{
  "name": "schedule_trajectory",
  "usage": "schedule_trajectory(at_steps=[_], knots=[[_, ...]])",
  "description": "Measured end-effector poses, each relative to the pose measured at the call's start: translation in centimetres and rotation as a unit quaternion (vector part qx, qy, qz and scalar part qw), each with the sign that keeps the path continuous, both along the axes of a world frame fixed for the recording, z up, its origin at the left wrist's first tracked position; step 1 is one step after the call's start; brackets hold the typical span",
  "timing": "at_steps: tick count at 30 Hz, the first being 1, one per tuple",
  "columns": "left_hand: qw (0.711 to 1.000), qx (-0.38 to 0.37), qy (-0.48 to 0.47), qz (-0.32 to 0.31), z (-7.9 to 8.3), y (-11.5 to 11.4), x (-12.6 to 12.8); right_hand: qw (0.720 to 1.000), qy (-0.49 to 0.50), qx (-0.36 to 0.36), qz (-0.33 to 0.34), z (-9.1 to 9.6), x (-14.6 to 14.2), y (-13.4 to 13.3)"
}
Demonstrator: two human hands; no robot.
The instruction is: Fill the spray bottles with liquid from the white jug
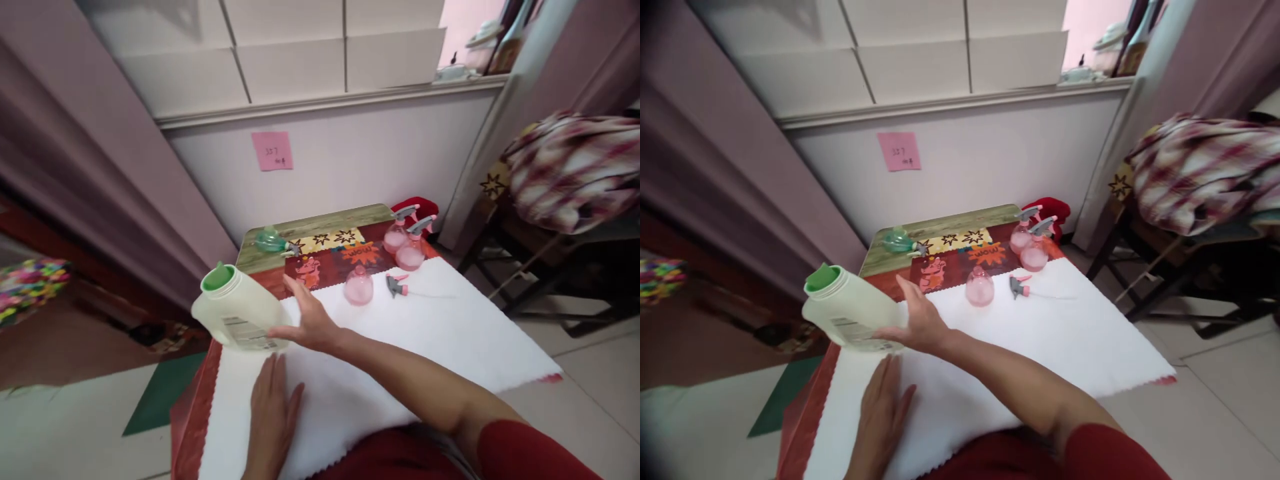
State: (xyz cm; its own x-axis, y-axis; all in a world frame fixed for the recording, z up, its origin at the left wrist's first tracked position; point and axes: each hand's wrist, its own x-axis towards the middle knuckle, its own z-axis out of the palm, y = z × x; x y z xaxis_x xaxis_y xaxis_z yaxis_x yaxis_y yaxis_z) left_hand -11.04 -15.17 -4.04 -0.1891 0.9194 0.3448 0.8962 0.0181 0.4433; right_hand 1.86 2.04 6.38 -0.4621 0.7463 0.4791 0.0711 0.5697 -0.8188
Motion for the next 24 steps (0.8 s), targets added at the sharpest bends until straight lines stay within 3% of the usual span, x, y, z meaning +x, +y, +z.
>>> schedule_trajectory(at_steps=[3,6,8,10,12,15,20,24], knots=[[0.994,-0.029,0.102,0.016,-1.9,-0.7,-1.7,0.996,0.027,0.044,-0.077,-1.3,8.1,0.5],[0.993,-0.041,0.11,0.006,-2.2,-0.6,-2.3,0.971,-0.099,0.027,-0.217,-3.2,17.1,3.1],[0.997,-0.037,0.073,-0.003,-1.3,0.5,-1.7,0.917,-0.271,-0.007,-0.294,-4.4,22.0,5.0],[0.999,-0.026,0.003,-0.03,0.3,2.3,-0.1,0.847,-0.426,-0.042,-0.316,-5.1,25.1,6.4],[0.994,-0.009,-0.086,-0.059,1.9,4.9,2.4,0.819,-0.48,-0.047,-0.31,-5.4,26.5,7.0],[0.977,-0.008,-0.185,-0.103,3.4,9.3,6.9,0.81,-0.509,-0.026,-0.29,-5.2,26.4,7.2],[0.974,-0.006,-0.217,-0.07,2.2,16.3,13.2,0.794,-0.559,0.02,-0.238,-4.3,25.0,7.5],[0.972,-0.003,-0.234,-0.008,1.1,19.8,16.0,0.789,-0.569,0.042,-0.226,-3.6,25.2,7.8]])
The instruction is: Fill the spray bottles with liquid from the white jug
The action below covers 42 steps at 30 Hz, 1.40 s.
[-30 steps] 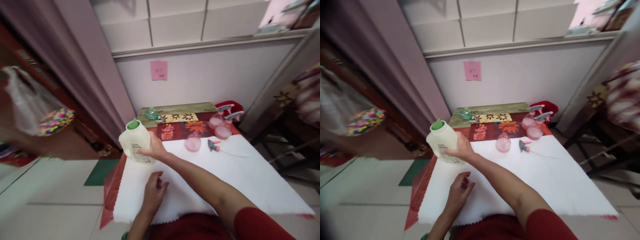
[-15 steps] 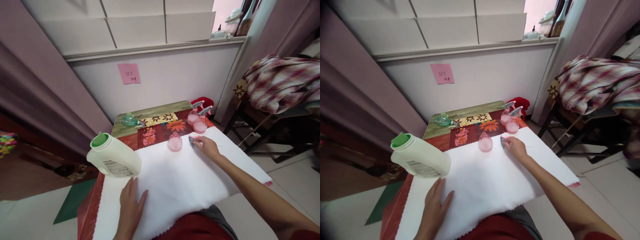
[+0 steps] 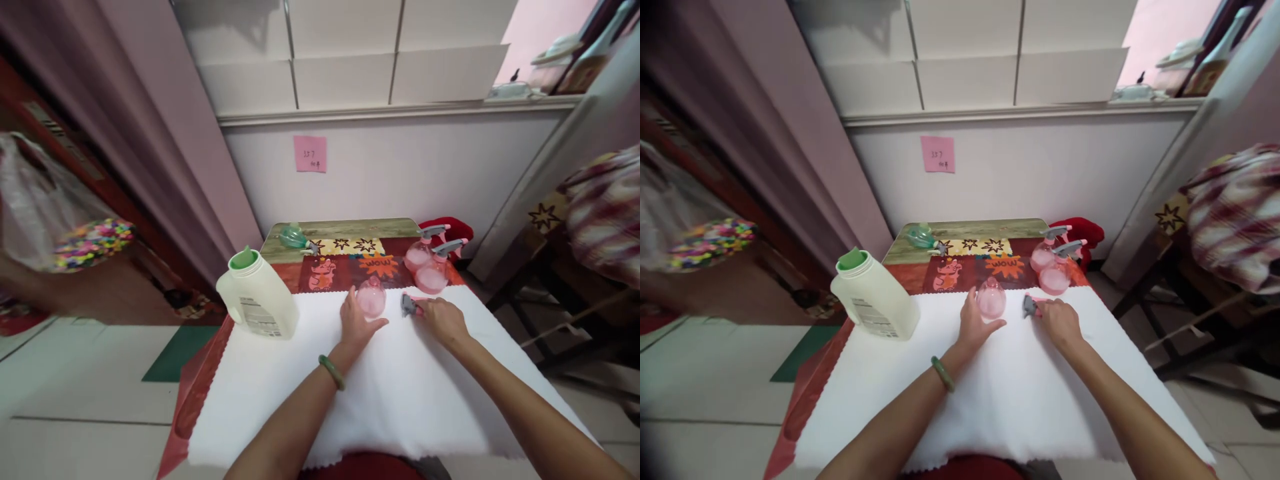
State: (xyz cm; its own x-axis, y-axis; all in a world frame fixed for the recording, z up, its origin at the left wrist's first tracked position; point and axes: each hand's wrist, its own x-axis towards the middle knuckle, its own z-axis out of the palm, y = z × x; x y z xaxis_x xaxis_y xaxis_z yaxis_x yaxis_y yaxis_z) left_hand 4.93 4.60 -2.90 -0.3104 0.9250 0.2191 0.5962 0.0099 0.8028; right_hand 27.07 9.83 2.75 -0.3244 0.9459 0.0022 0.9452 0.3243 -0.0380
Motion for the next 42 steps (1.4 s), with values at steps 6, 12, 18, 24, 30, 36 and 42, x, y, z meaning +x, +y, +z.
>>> schedule_trajectory(at_steps=[6,12,18,24,30,36,42], knots=[[0.997,-0.026,-0.014,0.067,0.1,1.3,1.7,0.947,0.314,-0.02,-0.063,3.4,2.4,0.6],[0.998,-0.023,-0.028,0.06,0.6,2.0,1.2,0.699,0.715,-0.01,-0.018,10.1,0.5,0.8],[0.998,0.035,-0.057,0.011,0.9,-0.1,-0.8,0.621,0.783,0.024,0.029,13.2,-2.9,0.5],[0.995,0.073,-0.07,0.009,0.0,-2.4,-2.2,0.665,0.745,0.001,0.056,13.3,-4.7,0.4],[0.993,0.081,-0.089,0.008,-0.5,-2.4,-2.5,0.694,0.717,-0.041,0.049,12.6,-6.1,0.0],[0.989,0.068,-0.134,0.0,0.1,-2.7,-2.7,0.694,0.718,0.007,0.048,13.4,-6.1,0.3],[0.976,0.048,-0.214,-0.016,0.1,-3.2,-2.9,0.706,0.705,-0.058,0.03,12.3,-7.2,0.6]])
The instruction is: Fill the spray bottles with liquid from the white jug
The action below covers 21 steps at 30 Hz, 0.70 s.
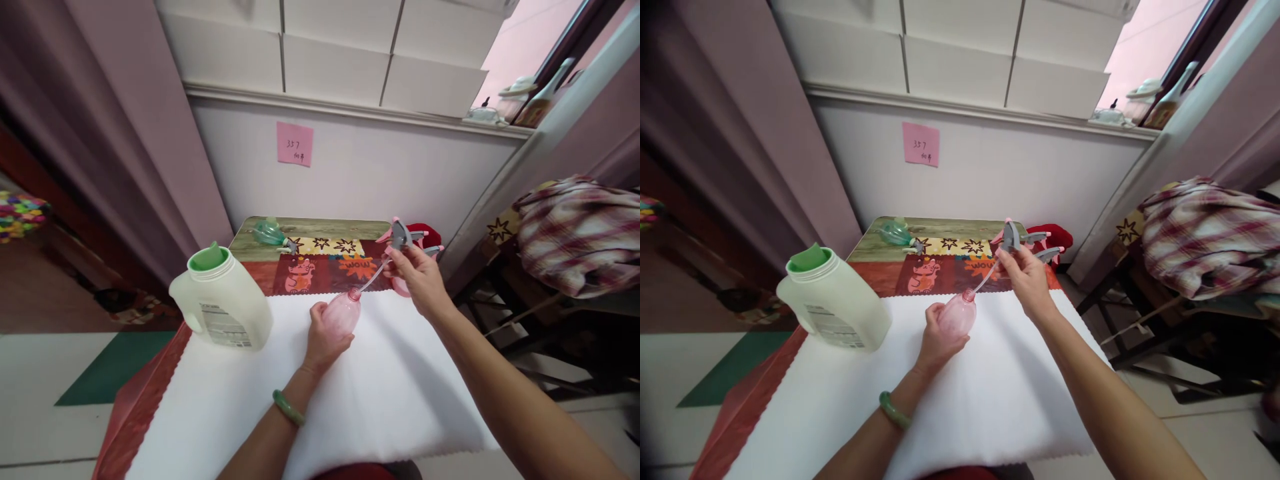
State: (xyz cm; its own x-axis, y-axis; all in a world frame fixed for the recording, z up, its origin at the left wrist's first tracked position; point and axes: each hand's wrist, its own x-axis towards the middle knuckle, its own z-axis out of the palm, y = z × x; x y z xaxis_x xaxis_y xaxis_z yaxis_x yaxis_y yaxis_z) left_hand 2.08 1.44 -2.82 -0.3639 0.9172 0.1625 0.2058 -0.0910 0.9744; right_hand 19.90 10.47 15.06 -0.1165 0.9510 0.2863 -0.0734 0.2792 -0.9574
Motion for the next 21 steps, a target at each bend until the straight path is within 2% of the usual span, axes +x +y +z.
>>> schedule_trajectory(at_steps=[5,10,16,21], knots=[[0.987,0.021,-0.122,-0.101,0.6,-0.3,-0.6,0.997,-0.033,-0.046,0.053,-2.8,-1.3,-0.1],[0.935,0.018,-0.287,-0.206,2.0,-1.0,-1.1,0.991,0.001,-0.08,0.107,-5.2,-2.9,-1.3],[0.859,-0.048,-0.433,-0.269,2.0,-1.6,-1.5,0.976,0.089,-0.129,0.153,-5.8,-4.4,-2.7],[0.806,-0.102,-0.495,-0.308,2.2,-1.4,-1.8,0.969,0.105,-0.143,0.17,-6.2,-4.8,-3.0]])
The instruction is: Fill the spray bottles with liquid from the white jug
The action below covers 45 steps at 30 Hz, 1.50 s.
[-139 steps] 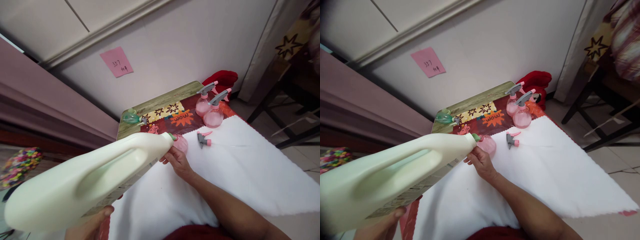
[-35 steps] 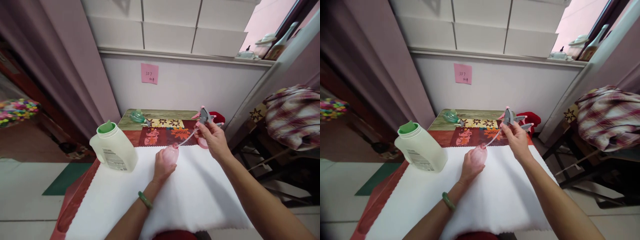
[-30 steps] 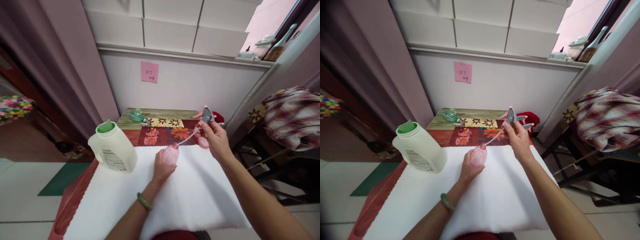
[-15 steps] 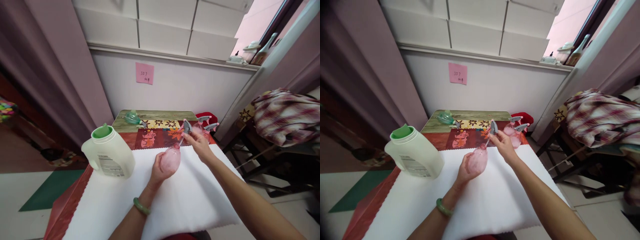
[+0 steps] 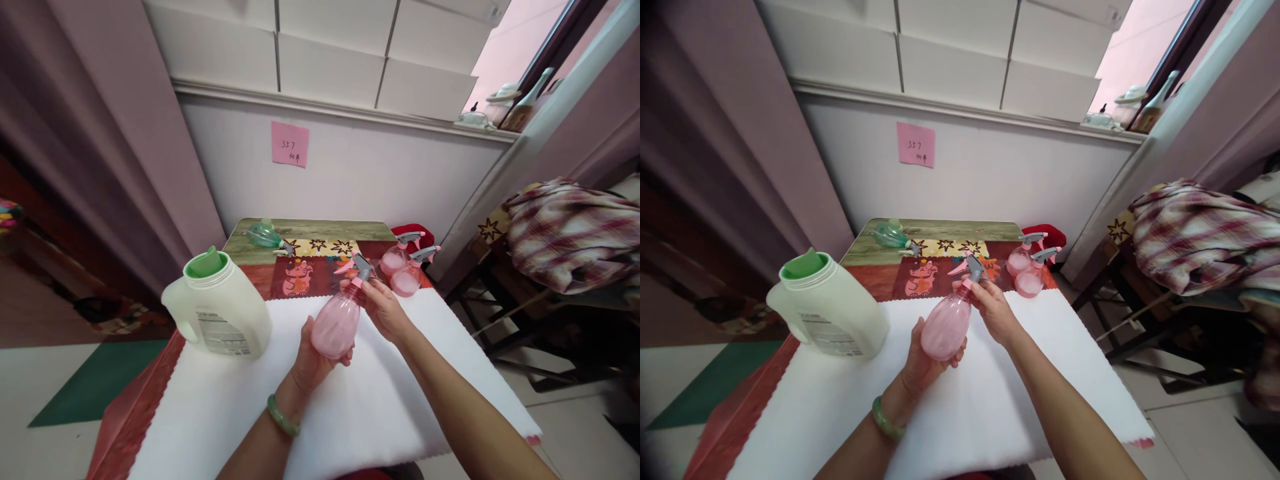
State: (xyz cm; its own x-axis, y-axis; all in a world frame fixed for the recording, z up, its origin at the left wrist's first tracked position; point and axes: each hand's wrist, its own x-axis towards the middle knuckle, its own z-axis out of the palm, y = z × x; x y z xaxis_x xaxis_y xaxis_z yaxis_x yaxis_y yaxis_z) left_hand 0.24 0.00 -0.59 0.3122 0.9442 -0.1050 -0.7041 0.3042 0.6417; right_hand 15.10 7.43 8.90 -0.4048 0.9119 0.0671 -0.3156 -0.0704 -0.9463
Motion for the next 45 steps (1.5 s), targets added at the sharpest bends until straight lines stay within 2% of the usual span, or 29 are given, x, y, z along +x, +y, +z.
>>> schedule_trajectory(at_steps=[6,13,22,32,35,41,45], knots=[[0.996,-0.04,-0.045,-0.06,-0.3,0.1,-0.5,0.999,0.028,0.009,0.014,-0.8,0.0,-0.2],[0.991,-0.057,-0.085,-0.088,-1.3,0.3,-1.0,0.998,0.035,0.02,0.043,-1.7,0.2,-0.1],[0.988,-0.077,-0.089,-0.101,-0.9,0.5,-1.2,0.998,0.028,0.009,0.048,-2.1,0.8,0.2],[0.992,-0.09,-0.064,-0.054,-0.6,0.5,-1.1,0.999,0.039,0.011,0.007,-3.4,-0.1,0.0],[0.995,-0.085,-0.053,-0.016,-0.7,0.5,-0.9,0.999,0.039,-0.005,-0.001,-3.6,-0.1,-0.1],[0.99,-0.069,-0.046,0.112,-0.5,0.4,-0.1,0.999,0.034,-0.009,-0.003,-3.7,0.0,0.1],[0.99,-0.08,-0.03,0.11,-0.4,0.4,0.0,0.999,0.039,-0.014,-0.025,-3.7,-0.1,-0.1]])
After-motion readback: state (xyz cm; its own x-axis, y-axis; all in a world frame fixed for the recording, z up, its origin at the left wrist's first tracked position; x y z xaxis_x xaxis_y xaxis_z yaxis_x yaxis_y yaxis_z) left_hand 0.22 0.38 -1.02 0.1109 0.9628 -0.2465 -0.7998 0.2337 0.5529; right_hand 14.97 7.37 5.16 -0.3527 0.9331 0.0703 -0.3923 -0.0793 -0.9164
